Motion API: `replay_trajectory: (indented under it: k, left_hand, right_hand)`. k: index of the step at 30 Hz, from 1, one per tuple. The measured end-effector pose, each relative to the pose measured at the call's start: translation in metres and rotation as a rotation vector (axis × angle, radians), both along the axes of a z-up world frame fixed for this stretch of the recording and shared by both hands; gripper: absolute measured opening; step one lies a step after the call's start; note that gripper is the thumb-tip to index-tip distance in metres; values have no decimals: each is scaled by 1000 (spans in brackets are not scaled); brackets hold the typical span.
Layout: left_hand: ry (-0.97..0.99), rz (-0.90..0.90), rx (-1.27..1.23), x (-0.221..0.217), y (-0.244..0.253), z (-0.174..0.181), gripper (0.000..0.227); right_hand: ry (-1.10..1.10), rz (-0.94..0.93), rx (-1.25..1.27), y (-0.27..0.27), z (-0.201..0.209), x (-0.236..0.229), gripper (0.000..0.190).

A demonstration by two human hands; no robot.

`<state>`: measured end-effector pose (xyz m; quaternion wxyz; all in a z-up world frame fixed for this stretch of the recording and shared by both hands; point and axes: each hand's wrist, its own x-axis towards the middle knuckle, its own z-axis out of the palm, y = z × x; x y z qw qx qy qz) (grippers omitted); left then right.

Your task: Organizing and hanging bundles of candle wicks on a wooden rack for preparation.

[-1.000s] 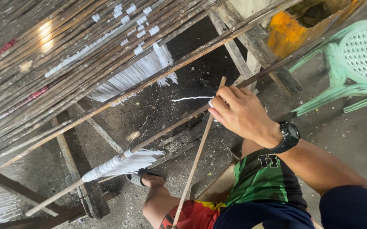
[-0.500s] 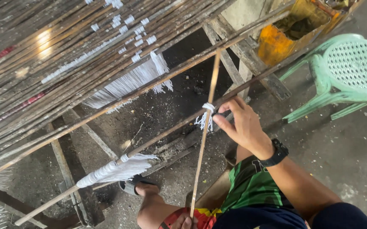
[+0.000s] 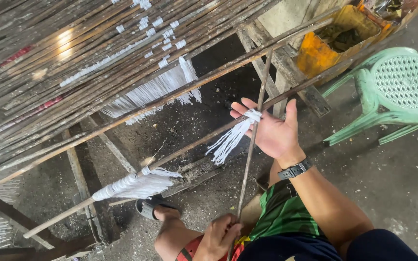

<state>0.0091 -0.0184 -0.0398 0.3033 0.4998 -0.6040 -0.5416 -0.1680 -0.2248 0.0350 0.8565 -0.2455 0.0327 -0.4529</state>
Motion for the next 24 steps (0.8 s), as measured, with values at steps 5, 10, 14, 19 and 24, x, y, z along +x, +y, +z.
replay_trajectory:
  k: [5,10,14,19,24]
  left_hand:
    - [-183,-1,240,-3,-12,24,25]
    - [-436,245,-621,4,-43,77,12]
    - [-636,459,-889,19,-79,109,23]
    - [-1021,465,-996,37,-118,92,32]
    - [-945,549,-995,39,-113,99,25]
  right_hand:
    - [104,-57,59,-3,-5,0,78]
    - [947,-241,-237,4,3,3,34]
    - [751,-200,-440,11,3,9,23]
    - [646,-437,-116,21,5,16,30]
    - [606,-651,-148,15,38,-37,31]
